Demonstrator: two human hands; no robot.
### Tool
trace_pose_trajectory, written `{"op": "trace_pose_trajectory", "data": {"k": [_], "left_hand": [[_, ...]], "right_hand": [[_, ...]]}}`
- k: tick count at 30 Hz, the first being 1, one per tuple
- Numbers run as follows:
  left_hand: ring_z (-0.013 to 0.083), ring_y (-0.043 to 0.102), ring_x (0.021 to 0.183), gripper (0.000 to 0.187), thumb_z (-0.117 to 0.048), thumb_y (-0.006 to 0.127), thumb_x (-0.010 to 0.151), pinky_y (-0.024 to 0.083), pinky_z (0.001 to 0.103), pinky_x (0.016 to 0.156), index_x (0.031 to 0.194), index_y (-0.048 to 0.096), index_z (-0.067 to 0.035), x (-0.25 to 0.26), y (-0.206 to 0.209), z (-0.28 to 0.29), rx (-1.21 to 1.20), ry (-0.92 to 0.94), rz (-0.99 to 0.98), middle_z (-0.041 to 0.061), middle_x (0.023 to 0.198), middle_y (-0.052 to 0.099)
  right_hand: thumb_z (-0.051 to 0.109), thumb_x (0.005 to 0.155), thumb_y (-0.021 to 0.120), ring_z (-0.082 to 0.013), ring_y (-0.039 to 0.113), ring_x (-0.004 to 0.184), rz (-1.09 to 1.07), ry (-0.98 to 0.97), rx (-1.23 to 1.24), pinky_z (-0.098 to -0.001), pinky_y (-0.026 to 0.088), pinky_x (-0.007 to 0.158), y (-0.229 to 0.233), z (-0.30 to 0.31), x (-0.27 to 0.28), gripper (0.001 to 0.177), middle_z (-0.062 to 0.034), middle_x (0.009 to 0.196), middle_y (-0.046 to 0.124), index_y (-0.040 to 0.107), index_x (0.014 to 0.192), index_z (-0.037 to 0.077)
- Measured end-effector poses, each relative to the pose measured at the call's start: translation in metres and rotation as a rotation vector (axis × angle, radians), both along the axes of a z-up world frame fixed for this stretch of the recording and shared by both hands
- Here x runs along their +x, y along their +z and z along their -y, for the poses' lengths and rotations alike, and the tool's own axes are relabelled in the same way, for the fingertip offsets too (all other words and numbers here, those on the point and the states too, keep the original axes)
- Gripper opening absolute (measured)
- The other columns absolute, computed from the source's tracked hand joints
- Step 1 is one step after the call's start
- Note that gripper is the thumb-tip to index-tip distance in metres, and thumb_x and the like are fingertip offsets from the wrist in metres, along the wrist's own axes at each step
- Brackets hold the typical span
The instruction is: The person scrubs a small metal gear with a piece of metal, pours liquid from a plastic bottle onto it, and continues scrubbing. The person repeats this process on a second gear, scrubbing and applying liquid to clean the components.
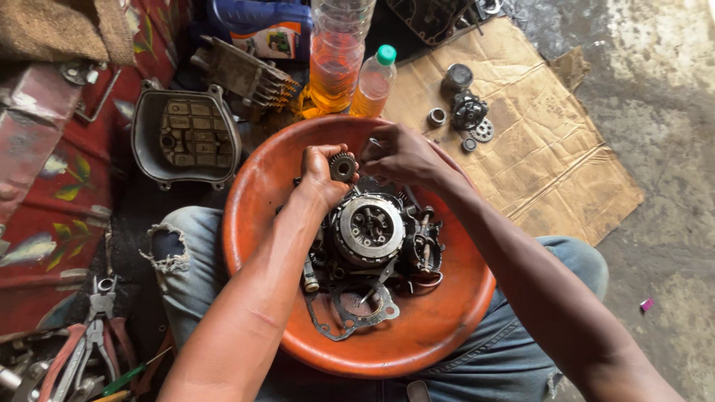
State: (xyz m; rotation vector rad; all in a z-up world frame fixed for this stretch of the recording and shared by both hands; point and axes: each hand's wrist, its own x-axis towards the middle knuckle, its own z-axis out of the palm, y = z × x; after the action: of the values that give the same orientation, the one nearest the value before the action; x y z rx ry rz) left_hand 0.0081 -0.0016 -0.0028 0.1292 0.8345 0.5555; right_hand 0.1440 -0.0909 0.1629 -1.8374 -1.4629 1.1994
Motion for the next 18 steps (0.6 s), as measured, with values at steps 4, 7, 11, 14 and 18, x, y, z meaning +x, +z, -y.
{"op": "trace_pose_trajectory", "data": {"k": [4,7,11,14,18], "left_hand": [[0.0238,0.063,0.079,0.027,-0.026,0.051,0.087,0.048,0.038,0.067,0.098,0.067,-0.007,0.002,-0.001,0.004,0.039,-0.144,0.199,0.009,0.089,0.071],[0.0243,0.062,0.078,0.024,-0.026,0.05,0.089,0.049,0.04,0.067,0.097,0.065,-0.009,0.004,0.001,0.007,0.006,-0.129,0.205,0.008,0.088,0.069],[0.0252,0.064,0.08,0.03,-0.025,0.048,0.088,0.048,0.04,0.069,0.1,0.066,-0.005,0.003,0.008,0.012,0.056,-0.133,0.172,0.011,0.089,0.07],[0.0267,0.065,0.083,0.032,-0.026,0.046,0.087,0.048,0.04,0.071,0.101,0.066,-0.005,0.005,0.016,0.017,0.073,-0.143,0.176,0.012,0.091,0.07],[0.0267,0.066,0.085,0.033,-0.025,0.045,0.086,0.048,0.04,0.073,0.102,0.066,-0.005,0.005,0.025,0.022,0.089,-0.16,0.182,0.012,0.094,0.071]], "right_hand": [[0.013,0.071,0.077,-0.0147,0.071,0.061,0.232,0.024,0.034,-0.0335,0.06,0.054,0.04,-0.003,-0.023,0.029,-0.0064,0.077,0.075,0.075,0.099,0.005],[0.014,0.067,0.081,-0.0158,0.072,0.06,0.362,0.071,0.193,-0.0332,0.059,0.058,0.055,-0.005,-0.035,0.035,-0.008,0.075,0.076,0.077,0.101,0.007],[0.017,0.067,0.084,-0.0174,0.073,0.062,0.429,0.064,0.197,-0.035,0.059,0.059,0.059,-0.007,-0.037,0.033,-0.0101,0.076,0.076,0.076,0.097,0.005],[0.017,0.068,0.084,-0.0178,0.073,0.063,0.426,0.06,0.199,-0.0355,0.059,0.059,0.057,-0.008,-0.037,0.032,-0.0105,0.076,0.076,0.076,0.096,0.004],[0.017,0.07,0.085,-0.0175,0.073,0.062,0.43,0.062,0.205,-0.0356,0.058,0.057,0.057,-0.007,-0.039,0.031,-0.0106,0.075,0.076,0.076,0.098,0.004]]}}
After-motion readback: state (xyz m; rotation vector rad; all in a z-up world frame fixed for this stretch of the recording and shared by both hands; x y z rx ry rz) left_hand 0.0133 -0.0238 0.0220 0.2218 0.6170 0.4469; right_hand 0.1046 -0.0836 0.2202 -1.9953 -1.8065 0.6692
